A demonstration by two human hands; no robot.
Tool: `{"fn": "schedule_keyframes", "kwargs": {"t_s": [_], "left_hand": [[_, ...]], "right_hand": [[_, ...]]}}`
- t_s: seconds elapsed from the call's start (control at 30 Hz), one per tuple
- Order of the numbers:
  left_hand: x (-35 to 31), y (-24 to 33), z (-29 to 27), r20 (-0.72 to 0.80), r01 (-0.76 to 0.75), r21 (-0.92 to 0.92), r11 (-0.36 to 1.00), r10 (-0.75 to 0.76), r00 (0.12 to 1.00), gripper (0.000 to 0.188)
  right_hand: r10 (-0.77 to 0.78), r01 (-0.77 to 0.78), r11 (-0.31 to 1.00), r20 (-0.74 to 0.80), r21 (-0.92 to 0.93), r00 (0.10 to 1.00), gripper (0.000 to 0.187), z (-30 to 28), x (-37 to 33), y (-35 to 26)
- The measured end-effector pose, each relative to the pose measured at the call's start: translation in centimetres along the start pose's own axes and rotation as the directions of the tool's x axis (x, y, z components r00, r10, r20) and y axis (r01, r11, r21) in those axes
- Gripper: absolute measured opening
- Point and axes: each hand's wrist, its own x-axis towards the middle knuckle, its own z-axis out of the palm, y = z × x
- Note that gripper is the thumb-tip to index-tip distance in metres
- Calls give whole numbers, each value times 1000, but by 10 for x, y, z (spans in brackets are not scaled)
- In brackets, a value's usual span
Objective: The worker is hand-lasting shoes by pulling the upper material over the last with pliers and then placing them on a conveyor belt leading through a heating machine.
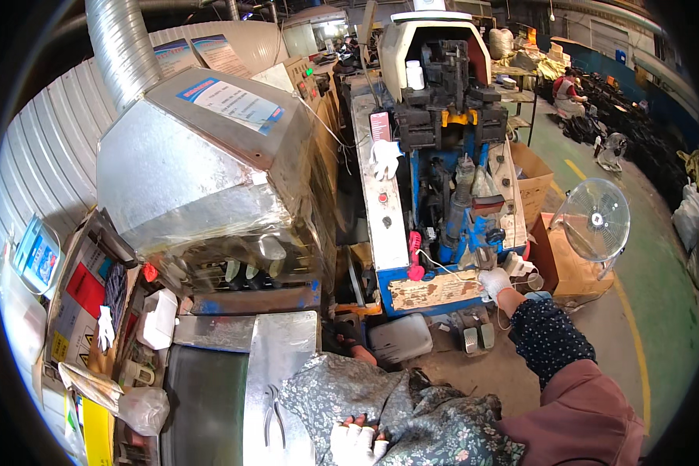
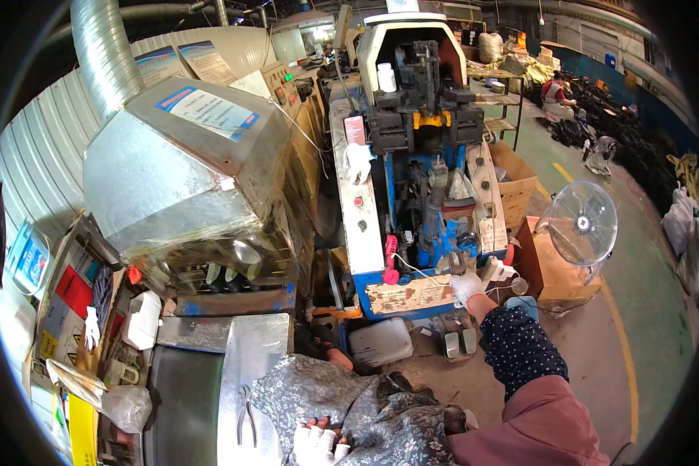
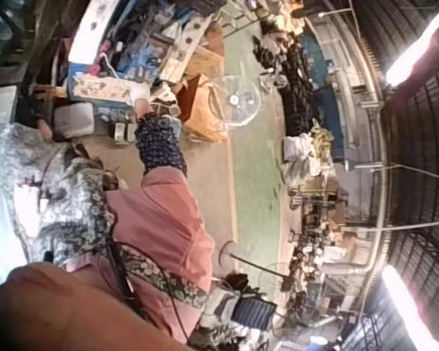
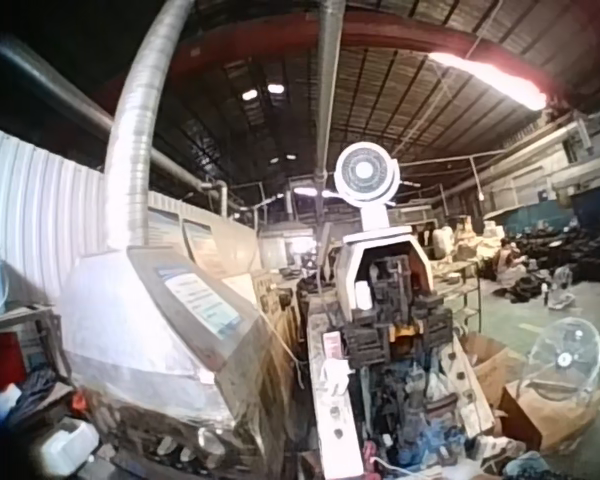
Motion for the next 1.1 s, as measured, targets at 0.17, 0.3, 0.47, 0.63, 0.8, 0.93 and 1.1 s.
{"fn": "schedule_keyframes", "kwargs": {"t_s": [0.17, 0.3, 0.47, 0.63, 0.8, 0.93, 1.1], "left_hand": [[4, 1, -3, -42, -29, 16, 999, 29, 999, 35], [6, 0, -5, -18, -19, -4, 1000, 19, 1000, 35], [-2, -4, -1, -7, -2, 1, 1000, 2, 1000, 35], [1, -5, 1, 9, -27, -9, 1000, 27, 1000, 36], [4, -3, -8, 23, 20, -40, 999, -19, 1000, 37], [5, -7, -9, 40, -31, -74, 997, 34, 999, 44], [0, -11, 7, 60, -36, 15, 999, 35, 998, 44]], "right_hand": [[-30, 27, 997, -31, -73, 999, 21, -6, 9, 6], [1, -1, 1000, -29, 3, 1000, 22, -4, 4, 5], [33, -35, 996, -30, -83, 999, 29, 2, -15, -10], [0, -1, 1000, -69, -24, 998, 23, -6, 1, 1], [47, -46, 998, -15, 42, 999, 24, -2, -13, -8], [-54, 53, 997, -22, -60, 998, 23, -8, -6, -2], [44, -45, 999, 12, 22, 999, 21, -4, 0, -1]]}}
